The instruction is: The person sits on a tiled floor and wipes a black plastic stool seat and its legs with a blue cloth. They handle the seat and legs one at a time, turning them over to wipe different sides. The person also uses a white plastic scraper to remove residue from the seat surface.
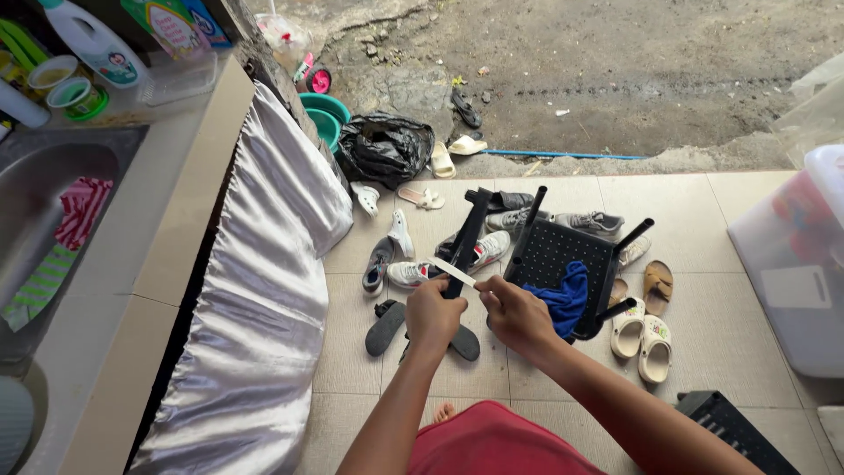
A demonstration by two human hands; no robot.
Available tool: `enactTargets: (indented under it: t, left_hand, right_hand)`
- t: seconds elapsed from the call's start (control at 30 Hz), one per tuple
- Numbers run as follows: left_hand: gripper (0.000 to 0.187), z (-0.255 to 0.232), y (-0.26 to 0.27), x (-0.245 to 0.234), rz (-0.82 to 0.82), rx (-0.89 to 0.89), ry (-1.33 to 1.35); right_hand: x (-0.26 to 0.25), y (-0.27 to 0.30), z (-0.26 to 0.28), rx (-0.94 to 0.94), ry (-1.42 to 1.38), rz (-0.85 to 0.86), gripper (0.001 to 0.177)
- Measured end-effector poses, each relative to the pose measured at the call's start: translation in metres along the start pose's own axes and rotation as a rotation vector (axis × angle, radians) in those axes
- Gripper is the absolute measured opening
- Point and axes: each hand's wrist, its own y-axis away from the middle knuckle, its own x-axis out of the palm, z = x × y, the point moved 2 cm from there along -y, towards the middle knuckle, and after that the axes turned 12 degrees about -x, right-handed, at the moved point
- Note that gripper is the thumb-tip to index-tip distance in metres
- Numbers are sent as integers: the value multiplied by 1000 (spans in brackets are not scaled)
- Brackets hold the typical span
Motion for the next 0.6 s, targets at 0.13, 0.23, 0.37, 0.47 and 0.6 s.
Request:
enactTargets:
  t: [0.13,0.23,0.37,0.47,0.6]
  left_hand:
    - [33,-8,-8,0,-7,-8,-28]
    - [35,1,0,6,-44,72,5]
    - [33,-1,-3,5,-27,32,-15]
    - [31,-1,-1,6,-2,21,-16]
    - [31,2,6,8,-11,31,-11]
  right_hand:
    - [-1,-13,4,-71,-35,-17,18]
    - [8,-1,-2,32,6,23,18]
    - [5,-10,-1,-71,24,-37,20]
    - [1,-12,-2,-9,46,-9,21]
    - [-1,-1,-1,204,-10,75,24]
